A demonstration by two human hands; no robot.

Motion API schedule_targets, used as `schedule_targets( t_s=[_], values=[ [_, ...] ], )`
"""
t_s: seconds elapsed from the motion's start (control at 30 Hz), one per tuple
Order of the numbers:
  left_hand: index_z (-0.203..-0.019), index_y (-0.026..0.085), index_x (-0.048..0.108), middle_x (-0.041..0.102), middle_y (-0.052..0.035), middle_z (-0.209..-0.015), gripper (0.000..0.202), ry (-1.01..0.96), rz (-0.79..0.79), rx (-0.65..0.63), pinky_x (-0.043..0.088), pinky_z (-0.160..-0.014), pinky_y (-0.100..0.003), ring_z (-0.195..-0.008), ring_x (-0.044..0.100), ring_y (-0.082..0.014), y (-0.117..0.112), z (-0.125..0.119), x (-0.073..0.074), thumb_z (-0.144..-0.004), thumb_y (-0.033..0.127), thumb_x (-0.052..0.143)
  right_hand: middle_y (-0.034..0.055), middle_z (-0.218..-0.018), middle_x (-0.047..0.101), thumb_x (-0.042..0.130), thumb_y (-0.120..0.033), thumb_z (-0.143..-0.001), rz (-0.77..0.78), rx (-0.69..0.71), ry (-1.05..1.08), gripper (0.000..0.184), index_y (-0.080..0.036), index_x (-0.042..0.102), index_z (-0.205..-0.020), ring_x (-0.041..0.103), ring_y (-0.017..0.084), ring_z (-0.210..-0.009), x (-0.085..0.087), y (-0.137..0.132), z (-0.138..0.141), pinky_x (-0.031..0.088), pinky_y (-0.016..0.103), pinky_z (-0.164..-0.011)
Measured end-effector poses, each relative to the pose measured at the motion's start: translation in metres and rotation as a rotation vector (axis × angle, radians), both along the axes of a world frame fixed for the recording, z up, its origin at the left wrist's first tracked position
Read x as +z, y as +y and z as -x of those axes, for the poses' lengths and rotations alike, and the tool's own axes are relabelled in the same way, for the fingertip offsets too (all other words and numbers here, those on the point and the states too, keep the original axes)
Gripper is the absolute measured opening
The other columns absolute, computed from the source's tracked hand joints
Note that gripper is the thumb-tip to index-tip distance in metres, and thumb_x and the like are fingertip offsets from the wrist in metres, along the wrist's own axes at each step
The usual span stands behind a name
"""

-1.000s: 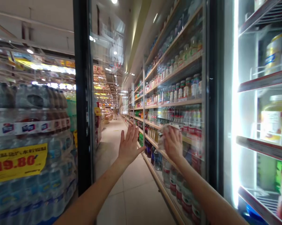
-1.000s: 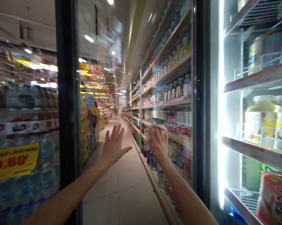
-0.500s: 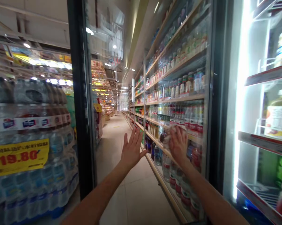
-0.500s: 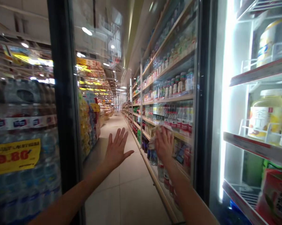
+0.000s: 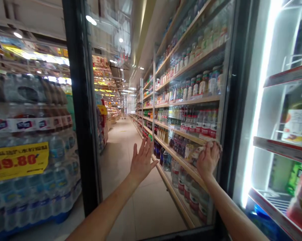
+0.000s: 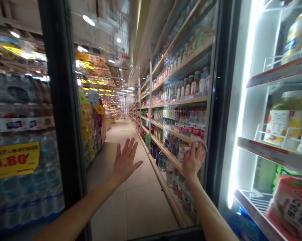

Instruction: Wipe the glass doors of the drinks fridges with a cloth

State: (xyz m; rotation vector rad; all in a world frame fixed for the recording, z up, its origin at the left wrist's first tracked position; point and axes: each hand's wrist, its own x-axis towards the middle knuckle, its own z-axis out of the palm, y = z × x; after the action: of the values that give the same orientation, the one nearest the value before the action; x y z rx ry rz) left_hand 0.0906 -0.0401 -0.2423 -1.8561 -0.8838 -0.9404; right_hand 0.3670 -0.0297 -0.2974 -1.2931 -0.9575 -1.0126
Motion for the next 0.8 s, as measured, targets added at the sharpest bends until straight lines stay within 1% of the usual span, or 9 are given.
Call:
schedule_targets(
  t_s=[0.07, 0.17, 0.23, 0.3, 0.43, 0.5, 0.6, 0.67, 0.8],
  values=[
    [-0.137, 0.012, 0.038, 0.039, -0.0156, -0.141, 0.076, -0.011, -0.002, -0.003, 0.001, -0.113, -0.047, -0.136, 0.028, -0.0270, 0.001, -0.003, -0.002, -0.078, 0.057, 0.055, 0.0188, -0.146, 0.027, 0.034, -0.024, -0.090, 0.005, 0.038, -0.009, 0.055, -0.016, 0.026, -0.143, 0.021, 0.031, -0.137, 0.000, 0.000, 0.011, 0.029, 0.058, -0.102],
    [-0.136, 0.011, 0.039, 0.039, -0.0162, -0.141, 0.078, -0.037, -0.004, -0.004, 0.001, -0.113, -0.048, -0.136, 0.027, -0.0277, 0.002, -0.006, -0.006, -0.078, 0.060, 0.053, 0.0127, -0.145, 0.033, 0.039, -0.021, -0.088, 0.091, 0.147, -0.322, 0.055, -0.023, 0.029, -0.142, 0.023, 0.027, -0.136, -0.002, 0.000, 0.046, 0.027, 0.053, -0.106],
    [-0.136, 0.011, 0.039, 0.039, -0.0160, -0.141, 0.075, -0.048, -0.003, 0.000, 0.001, -0.113, -0.048, -0.137, 0.026, -0.0270, 0.003, -0.006, -0.008, -0.079, 0.059, 0.051, 0.0088, -0.142, 0.038, 0.043, -0.019, -0.086, 0.128, 0.184, -0.463, 0.055, -0.027, 0.033, -0.139, 0.028, 0.024, -0.135, -0.004, -0.001, 0.051, 0.026, 0.050, -0.108],
    [-0.137, 0.012, 0.039, 0.039, -0.0160, -0.141, 0.073, -0.049, 0.002, 0.004, 0.002, -0.113, -0.048, -0.137, 0.025, -0.0263, 0.002, -0.007, -0.010, -0.080, 0.056, 0.052, 0.0090, -0.142, 0.039, 0.042, -0.019, -0.086, 0.105, 0.156, -0.401, 0.055, -0.027, 0.033, -0.140, 0.029, 0.024, -0.134, -0.007, -0.001, 0.035, 0.026, 0.051, -0.108],
    [-0.137, 0.011, 0.038, 0.039, -0.0166, -0.141, 0.072, -0.067, -0.003, 0.002, 0.003, -0.113, -0.049, -0.138, 0.022, -0.0261, 0.001, -0.014, -0.016, -0.081, 0.054, 0.053, 0.0163, -0.146, 0.029, 0.035, -0.022, -0.089, 0.018, 0.038, -0.020, 0.055, -0.019, 0.025, -0.144, 0.022, 0.030, -0.137, -0.007, -0.003, 0.005, 0.027, 0.058, -0.104],
    [-0.137, 0.011, 0.038, 0.038, -0.0169, -0.142, 0.072, -0.069, -0.011, -0.004, 0.001, -0.113, -0.050, -0.139, 0.020, -0.0265, 0.000, -0.020, -0.021, -0.081, 0.054, 0.053, 0.0175, -0.146, 0.028, 0.036, -0.022, -0.089, 0.019, 0.041, -0.047, 0.056, -0.018, 0.025, -0.144, 0.021, 0.031, -0.137, -0.007, -0.004, 0.019, 0.028, 0.057, -0.103],
    [-0.137, 0.012, 0.037, 0.041, -0.0156, -0.140, 0.073, 0.001, -0.014, -0.033, 0.000, -0.113, -0.051, -0.140, 0.018, -0.0252, -0.001, -0.024, -0.031, -0.080, 0.054, 0.054, 0.0124, -0.142, 0.037, 0.041, -0.020, -0.087, 0.113, 0.148, -0.375, 0.053, -0.022, 0.034, -0.139, 0.026, 0.027, -0.135, -0.013, -0.007, 0.050, 0.029, 0.050, -0.105],
    [-0.137, 0.013, 0.037, 0.043, -0.0145, -0.139, 0.072, 0.051, -0.012, -0.048, 0.001, -0.113, -0.049, -0.140, 0.017, -0.0235, 0.000, -0.023, -0.038, -0.080, 0.053, 0.054, 0.0094, -0.139, 0.043, 0.043, -0.019, -0.086, 0.157, 0.169, -0.487, 0.050, -0.025, 0.040, -0.135, 0.030, 0.024, -0.133, -0.019, -0.008, 0.051, 0.029, 0.047, -0.106],
    [-0.136, 0.012, 0.039, 0.042, -0.0141, -0.140, 0.071, 0.069, -0.016, -0.054, -0.002, -0.114, -0.048, -0.140, 0.015, -0.0225, 0.001, -0.020, -0.044, -0.079, 0.051, 0.057, 0.0159, -0.142, 0.036, 0.037, -0.023, -0.089, 0.085, 0.016, -0.103, 0.052, -0.020, 0.032, -0.140, 0.025, 0.029, -0.135, -0.027, -0.008, 0.009, 0.030, 0.055, -0.103]
  ],
)
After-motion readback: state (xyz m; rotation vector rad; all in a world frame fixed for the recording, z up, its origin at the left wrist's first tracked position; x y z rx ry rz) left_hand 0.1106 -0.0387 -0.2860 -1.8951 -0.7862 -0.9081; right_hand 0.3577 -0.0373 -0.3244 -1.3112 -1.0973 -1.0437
